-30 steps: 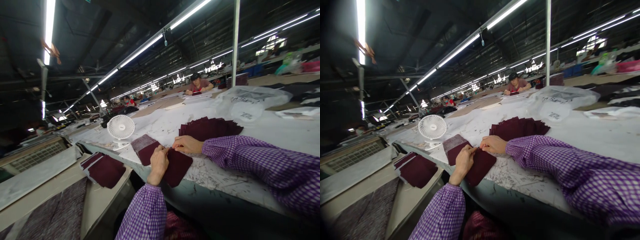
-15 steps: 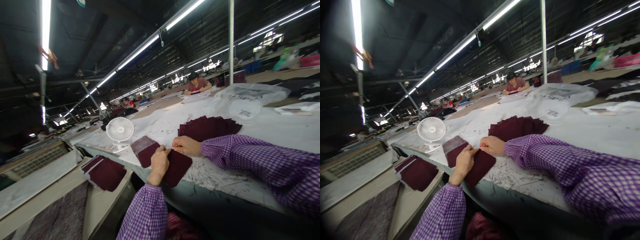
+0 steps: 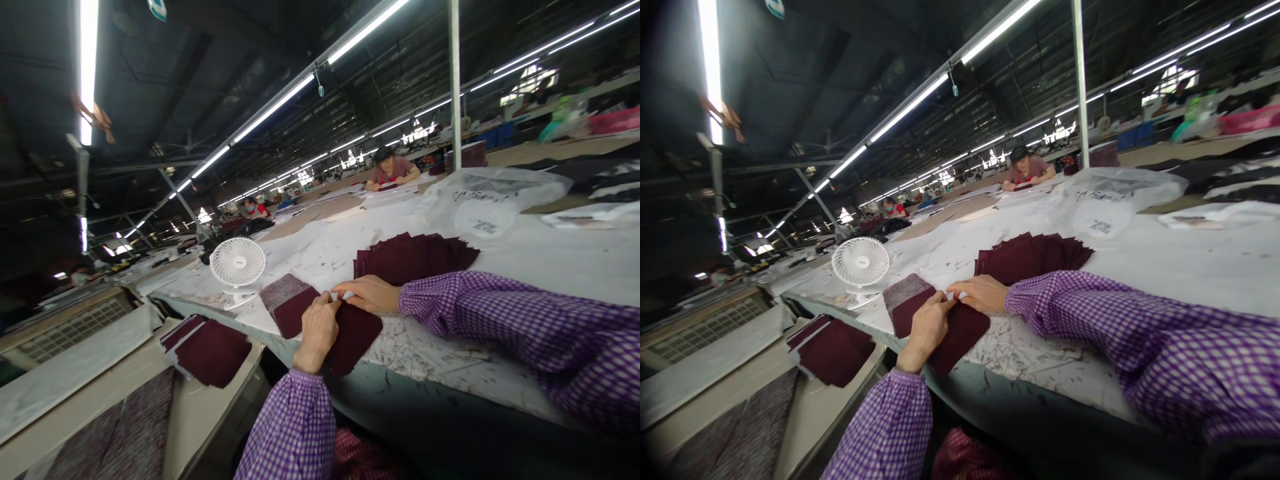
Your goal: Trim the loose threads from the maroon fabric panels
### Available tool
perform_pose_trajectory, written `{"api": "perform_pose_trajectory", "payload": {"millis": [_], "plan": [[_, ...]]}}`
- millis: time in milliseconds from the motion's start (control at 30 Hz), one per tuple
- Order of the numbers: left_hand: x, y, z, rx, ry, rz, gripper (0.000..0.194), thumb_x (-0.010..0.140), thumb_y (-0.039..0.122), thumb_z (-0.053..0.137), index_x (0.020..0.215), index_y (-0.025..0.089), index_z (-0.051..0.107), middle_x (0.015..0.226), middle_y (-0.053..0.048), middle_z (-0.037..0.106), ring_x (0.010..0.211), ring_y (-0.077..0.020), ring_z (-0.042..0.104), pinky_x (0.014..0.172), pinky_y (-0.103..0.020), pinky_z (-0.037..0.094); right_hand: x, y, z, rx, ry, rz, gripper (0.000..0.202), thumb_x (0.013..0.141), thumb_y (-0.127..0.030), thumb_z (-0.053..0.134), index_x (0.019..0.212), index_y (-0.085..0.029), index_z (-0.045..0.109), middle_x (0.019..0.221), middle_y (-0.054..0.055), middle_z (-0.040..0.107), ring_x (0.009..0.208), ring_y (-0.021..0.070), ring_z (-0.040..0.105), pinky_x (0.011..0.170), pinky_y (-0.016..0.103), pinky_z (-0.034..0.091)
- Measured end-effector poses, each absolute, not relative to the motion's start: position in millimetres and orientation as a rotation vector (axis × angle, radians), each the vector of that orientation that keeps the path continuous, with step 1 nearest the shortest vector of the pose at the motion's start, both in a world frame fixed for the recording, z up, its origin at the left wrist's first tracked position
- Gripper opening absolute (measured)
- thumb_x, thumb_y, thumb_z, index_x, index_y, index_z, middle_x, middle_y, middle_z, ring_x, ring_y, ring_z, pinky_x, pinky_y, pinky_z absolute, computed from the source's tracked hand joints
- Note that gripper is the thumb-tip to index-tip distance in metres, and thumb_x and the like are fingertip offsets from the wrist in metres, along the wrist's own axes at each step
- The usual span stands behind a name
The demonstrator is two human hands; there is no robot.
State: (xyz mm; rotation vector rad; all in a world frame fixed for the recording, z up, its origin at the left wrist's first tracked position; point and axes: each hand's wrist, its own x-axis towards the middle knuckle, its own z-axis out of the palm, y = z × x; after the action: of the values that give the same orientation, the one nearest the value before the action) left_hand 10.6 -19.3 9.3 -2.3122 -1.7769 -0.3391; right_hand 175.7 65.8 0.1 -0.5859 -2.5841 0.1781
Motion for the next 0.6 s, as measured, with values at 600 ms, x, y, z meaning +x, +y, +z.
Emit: {"api": "perform_pose_trajectory", "payload": {"millis": [600], "plan": [[-38,-46,-14,-2.244,-1.896,-1.045,0.025,0.086,0.021,0.049,0.096,0.025,0.071,0.082,-0.002,0.058,0.078,-0.0142,0.056,0.068,-0.024,0.045,171,56,14,-0.633,-2.790,0.025,0.035,0.090,-0.021,0.038,0.113,-0.024,0.065,0.100,0.006,0.065,0.090,0.0187,0.059,0.076,0.027,0.042]]}}
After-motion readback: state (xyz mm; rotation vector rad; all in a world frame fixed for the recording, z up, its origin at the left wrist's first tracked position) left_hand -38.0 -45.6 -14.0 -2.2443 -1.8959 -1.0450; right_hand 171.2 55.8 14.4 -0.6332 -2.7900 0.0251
